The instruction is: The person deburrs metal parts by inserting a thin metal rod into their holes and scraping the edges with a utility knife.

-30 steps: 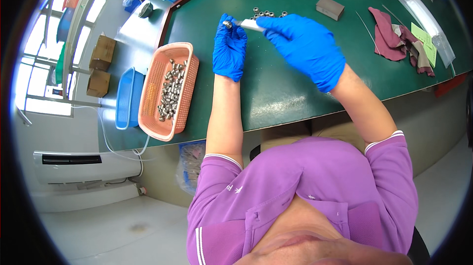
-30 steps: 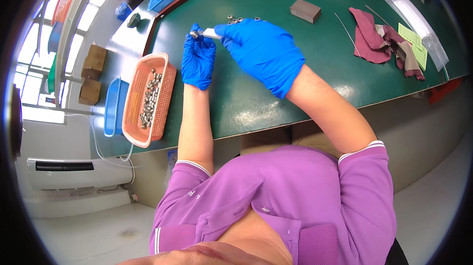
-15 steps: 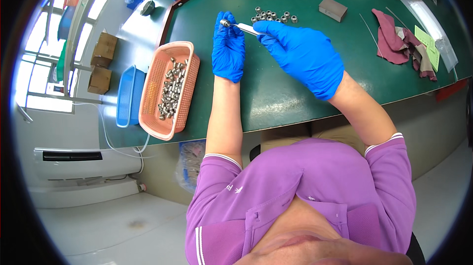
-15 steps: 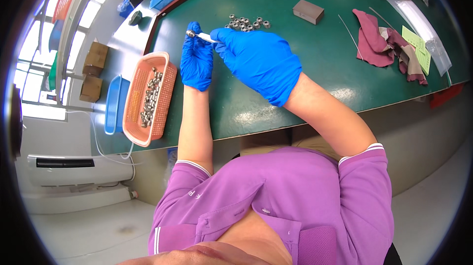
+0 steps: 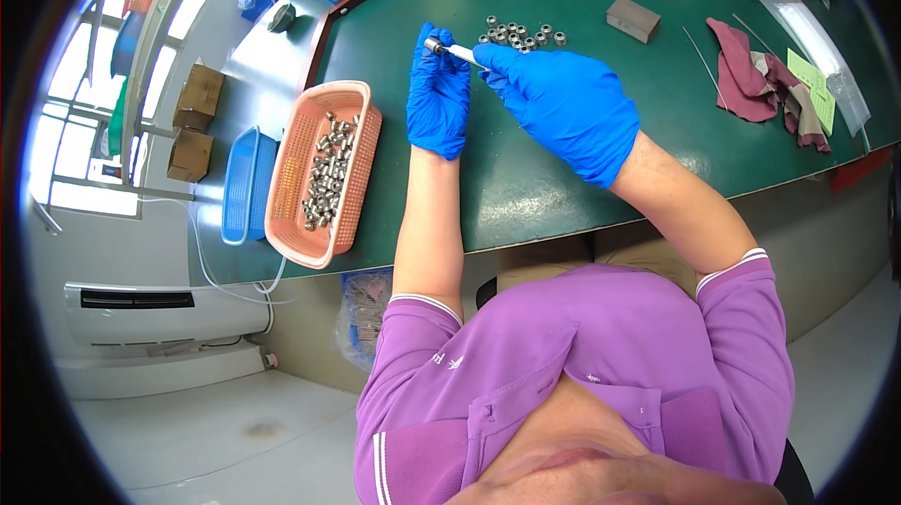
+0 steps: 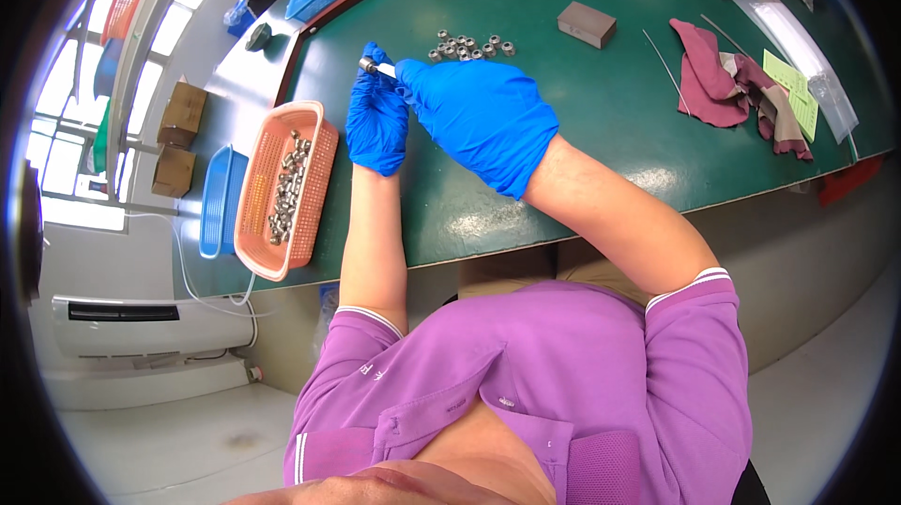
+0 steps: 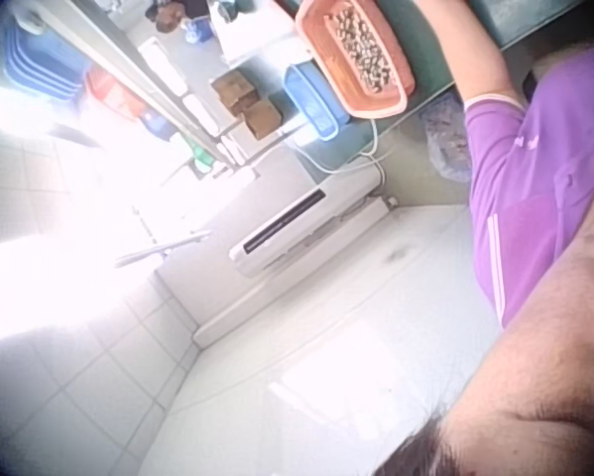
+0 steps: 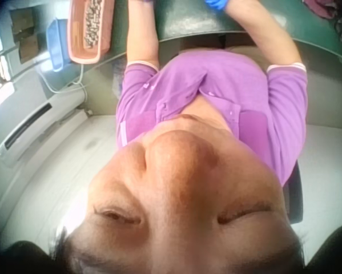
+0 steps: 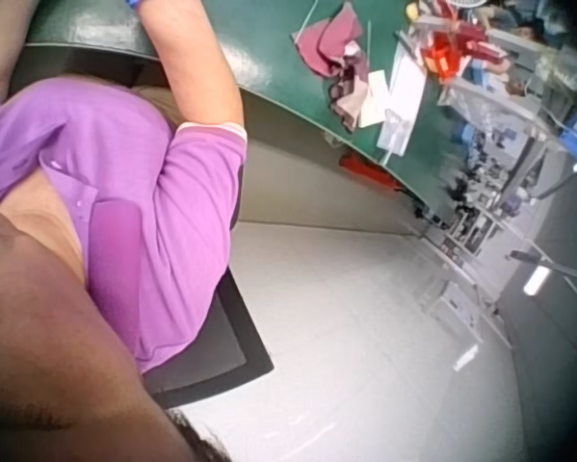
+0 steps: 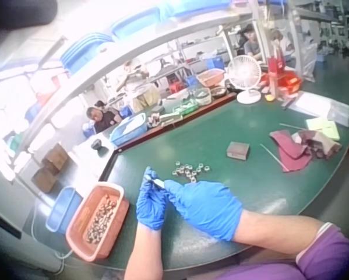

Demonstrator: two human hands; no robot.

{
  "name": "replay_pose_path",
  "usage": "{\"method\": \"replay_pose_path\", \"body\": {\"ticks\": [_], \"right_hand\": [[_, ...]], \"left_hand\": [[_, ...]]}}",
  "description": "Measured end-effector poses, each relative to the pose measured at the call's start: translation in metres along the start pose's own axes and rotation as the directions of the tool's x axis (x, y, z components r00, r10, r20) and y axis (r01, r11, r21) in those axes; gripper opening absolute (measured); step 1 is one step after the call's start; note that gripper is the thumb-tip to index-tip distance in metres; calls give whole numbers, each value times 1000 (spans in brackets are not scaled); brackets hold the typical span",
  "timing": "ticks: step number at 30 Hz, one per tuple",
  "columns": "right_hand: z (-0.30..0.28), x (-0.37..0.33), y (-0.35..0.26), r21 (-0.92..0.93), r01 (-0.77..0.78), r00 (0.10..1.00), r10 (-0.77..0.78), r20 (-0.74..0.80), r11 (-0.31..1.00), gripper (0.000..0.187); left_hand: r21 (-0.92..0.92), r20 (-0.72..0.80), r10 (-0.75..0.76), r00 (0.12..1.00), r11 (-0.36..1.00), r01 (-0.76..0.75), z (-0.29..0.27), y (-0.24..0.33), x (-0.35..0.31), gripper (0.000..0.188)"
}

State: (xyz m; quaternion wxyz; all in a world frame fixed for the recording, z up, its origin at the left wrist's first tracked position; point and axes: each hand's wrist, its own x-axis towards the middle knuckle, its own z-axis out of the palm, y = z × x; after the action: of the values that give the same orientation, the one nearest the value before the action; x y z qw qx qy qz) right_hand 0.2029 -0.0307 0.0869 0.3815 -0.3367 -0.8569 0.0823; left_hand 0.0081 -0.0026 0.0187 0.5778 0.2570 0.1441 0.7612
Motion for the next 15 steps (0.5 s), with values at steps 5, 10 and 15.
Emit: {"method": "replay_pose_path", "body": {"ticks": [5, 10, 15], "right_hand": [[2, 2, 0, 47, -51, 999, 52, -5, 998, 24], [6, 5, 8, 263, -172, 985, 172, 22, 949, 25], [8, -1, 12, 190, -179, 984, 180, 12, 965, 25]], "left_hand": [[57, -12, 19, 1000, 998, -18, -5, -2, 1, 39], [13, 6, -3, 1000, 1000, 3, -7, -3, 3, 39], [-8, -26, -8, 1000, 1000, 8, -6, -6, 3, 37]]}}
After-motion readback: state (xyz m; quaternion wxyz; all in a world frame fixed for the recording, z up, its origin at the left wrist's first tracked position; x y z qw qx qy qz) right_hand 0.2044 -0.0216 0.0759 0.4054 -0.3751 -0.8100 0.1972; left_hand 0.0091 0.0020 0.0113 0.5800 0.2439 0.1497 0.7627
